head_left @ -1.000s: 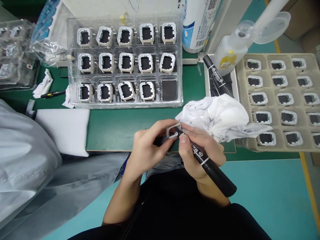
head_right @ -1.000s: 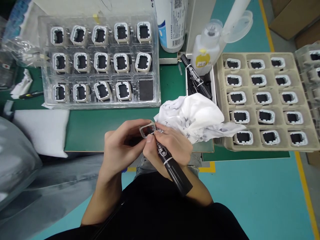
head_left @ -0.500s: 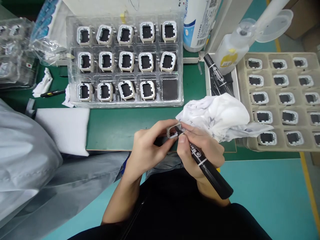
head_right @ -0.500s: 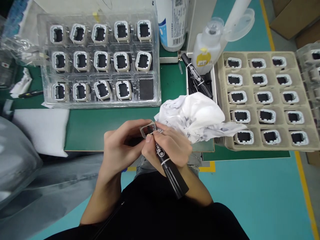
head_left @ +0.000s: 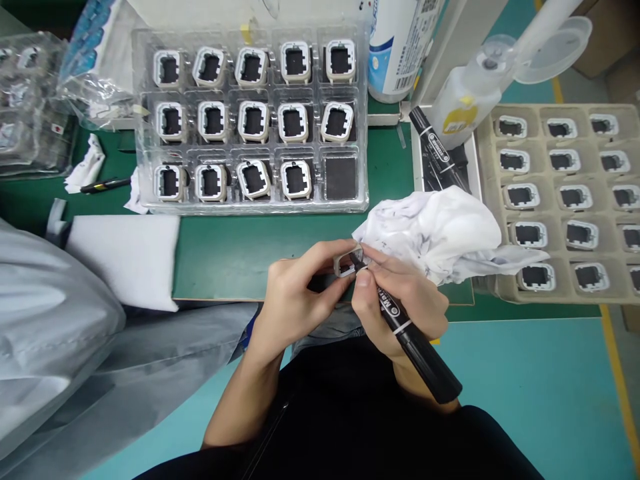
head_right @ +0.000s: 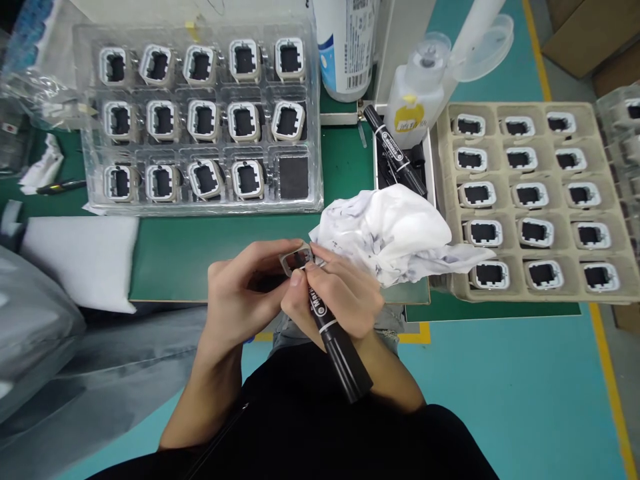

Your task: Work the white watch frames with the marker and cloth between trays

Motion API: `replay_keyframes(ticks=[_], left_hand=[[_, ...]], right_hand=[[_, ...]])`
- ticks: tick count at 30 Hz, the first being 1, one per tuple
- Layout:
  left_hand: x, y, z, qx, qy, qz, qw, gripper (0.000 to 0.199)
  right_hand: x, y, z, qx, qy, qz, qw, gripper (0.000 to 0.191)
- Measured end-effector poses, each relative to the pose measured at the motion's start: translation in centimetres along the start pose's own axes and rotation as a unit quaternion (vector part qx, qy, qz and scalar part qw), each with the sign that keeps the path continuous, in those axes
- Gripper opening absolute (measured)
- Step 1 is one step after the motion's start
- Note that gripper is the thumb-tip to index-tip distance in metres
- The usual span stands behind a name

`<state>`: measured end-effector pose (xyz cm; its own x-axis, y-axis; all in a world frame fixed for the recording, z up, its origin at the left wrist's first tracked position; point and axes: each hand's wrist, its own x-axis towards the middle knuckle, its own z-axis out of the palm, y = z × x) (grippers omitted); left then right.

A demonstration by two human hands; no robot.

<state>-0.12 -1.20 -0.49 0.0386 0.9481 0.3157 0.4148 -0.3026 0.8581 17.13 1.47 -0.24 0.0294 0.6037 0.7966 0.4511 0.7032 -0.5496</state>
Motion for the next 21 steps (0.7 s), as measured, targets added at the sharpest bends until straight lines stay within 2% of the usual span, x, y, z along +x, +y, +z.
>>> replay_keyframes(ticks=[11, 21], left_hand=[[0.06, 0.19, 0.12, 0.002, 0.005, 0.007, 1.0, 0.043], [0.0, -0.04, -0.1, 0.001, 0.005, 0.005, 1.0, 0.041]], right_hand=[[-0.17, -0.43, 0.08, -0.009, 0.002, 0.02, 1.0, 0.022], [0.05, -0.66, -0.05, -0.003, -0.001, 0.01, 1.0, 0.018]])
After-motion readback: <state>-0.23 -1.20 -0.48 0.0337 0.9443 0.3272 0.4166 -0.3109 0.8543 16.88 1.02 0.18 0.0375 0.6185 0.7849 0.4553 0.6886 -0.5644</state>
